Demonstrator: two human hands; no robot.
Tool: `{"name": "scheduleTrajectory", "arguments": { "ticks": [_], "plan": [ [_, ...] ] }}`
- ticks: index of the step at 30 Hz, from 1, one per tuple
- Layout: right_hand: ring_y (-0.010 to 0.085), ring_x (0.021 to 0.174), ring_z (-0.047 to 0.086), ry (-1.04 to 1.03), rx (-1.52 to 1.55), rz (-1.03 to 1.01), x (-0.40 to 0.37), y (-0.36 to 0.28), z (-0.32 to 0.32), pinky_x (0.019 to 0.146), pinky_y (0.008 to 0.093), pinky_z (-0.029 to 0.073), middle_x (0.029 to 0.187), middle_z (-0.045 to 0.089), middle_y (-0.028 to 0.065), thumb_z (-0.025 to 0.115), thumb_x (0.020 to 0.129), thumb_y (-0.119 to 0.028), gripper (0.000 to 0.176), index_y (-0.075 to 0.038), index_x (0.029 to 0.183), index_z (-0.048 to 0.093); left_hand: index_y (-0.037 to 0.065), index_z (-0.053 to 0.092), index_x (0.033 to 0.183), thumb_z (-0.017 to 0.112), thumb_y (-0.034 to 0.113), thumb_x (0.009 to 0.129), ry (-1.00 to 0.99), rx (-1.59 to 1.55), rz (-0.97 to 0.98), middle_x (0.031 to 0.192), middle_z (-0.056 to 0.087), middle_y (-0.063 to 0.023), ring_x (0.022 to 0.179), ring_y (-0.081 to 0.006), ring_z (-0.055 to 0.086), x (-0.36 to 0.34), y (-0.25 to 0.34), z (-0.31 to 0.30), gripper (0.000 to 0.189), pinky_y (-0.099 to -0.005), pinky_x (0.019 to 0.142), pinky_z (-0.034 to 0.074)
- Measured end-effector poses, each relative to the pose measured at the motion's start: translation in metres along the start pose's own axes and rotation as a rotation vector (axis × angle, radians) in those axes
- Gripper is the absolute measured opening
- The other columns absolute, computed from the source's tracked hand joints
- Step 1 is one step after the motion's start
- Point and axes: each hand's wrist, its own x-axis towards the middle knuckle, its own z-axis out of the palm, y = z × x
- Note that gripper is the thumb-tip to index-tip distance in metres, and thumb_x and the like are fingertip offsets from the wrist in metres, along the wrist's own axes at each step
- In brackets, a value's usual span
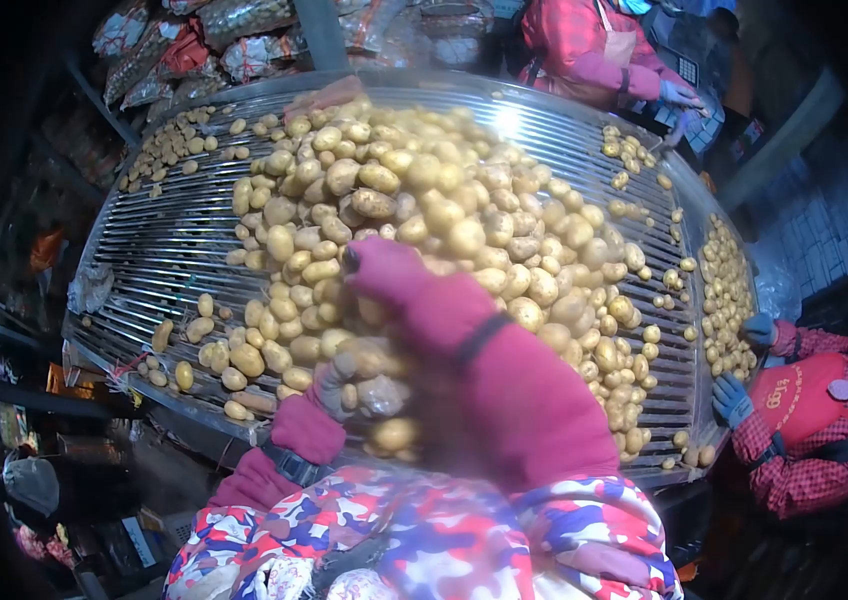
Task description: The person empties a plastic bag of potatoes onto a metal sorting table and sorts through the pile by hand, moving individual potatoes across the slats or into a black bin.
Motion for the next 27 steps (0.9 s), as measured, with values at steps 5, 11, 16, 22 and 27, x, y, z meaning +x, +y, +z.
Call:
{"name": "scheduleTrajectory", "arguments": {
  "ticks": [5, 11, 16, 22, 27],
  "plan": [
    [0.0333, 0.099, 0.070, 0.035, -0.022, 0.112, -0.020, 0.023, -0.025, 0.088, 0.0427, 0.054, 0.106, 0.072, 0.0169, 0.074, 0.086, -0.051, 0.050, -0.013, 0.118, 0.067, 0.010, 0.060, 0.121, 0.074, 0.034, 0.091, -0.319, -0.302, -0.160, 0.094, 0.059, -0.0031, 0.079, -0.0159, 0.058, 0.002, 0.000, -0.005, 0.041, -0.0310, 0.066, 0.052],
    [0.0366, 0.104, 0.068, 0.297, -0.235, 0.027, 0.024, 0.065, -0.034, 0.089, 0.0459, 0.053, 0.114, 0.070, 0.0168, 0.073, 0.083, -0.036, 0.047, -0.010, 0.122, 0.065, 0.004, 0.061, 0.117, 0.068, 0.022, 0.091, 0.133, -0.086, -0.181, 0.079, 0.058, -0.0032, 0.064, -0.0168, 0.055, 0.004, 0.003, 0.017, 0.031, -0.0338, 0.060, 0.050],
    [0.0346, 0.114, 0.066, 0.029, -0.448, 0.184, 0.069, 0.039, -0.040, 0.092, 0.0464, 0.054, 0.128, 0.063, 0.0187, 0.075, 0.079, -0.030, 0.047, -0.008, 0.121, 0.068, 0.005, 0.060, 0.123, 0.068, 0.023, 0.091, -0.030, -0.234, -0.134, 0.086, 0.060, -0.0053, 0.066, -0.0168, 0.055, 0.003, -0.012, -0.011, 0.037, -0.0361, 0.061, 0.051],
    [0.0329, 0.114, 0.066, -0.020, -0.496, 0.187, 0.086, 0.043, -0.035, 0.092, 0.0440, 0.054, 0.126, 0.064, 0.0185, 0.078, 0.076, -0.032, 0.044, -0.013, 0.114, 0.073, 0.006, 0.058, 0.125, 0.070, 0.026, 0.092, 0.052, -0.096, -0.096, 0.091, 0.060, -0.0063, 0.069, -0.0172, 0.056, -0.002, -0.002, 0.008, 0.041, -0.0370, 0.062, 0.051],
    [0.0356, 0.106, 0.066, -0.169, -0.373, 0.029, 0.060, 0.036, -0.053, 0.089, 0.0446, 0.054, 0.117, 0.064, 0.0178, 0.075, 0.078, -0.029, 0.041, -0.015, 0.116, 0.069, 0.007, 0.058, 0.128, 0.069, 0.027, 0.093, -0.018, -0.114, -0.090, 0.090, 0.060, -0.0060, 0.069, -0.0173, 0.055, -0.002, -0.006, 0.001, 0.041, -0.0376, 0.063, 0.051]
  ]
}}
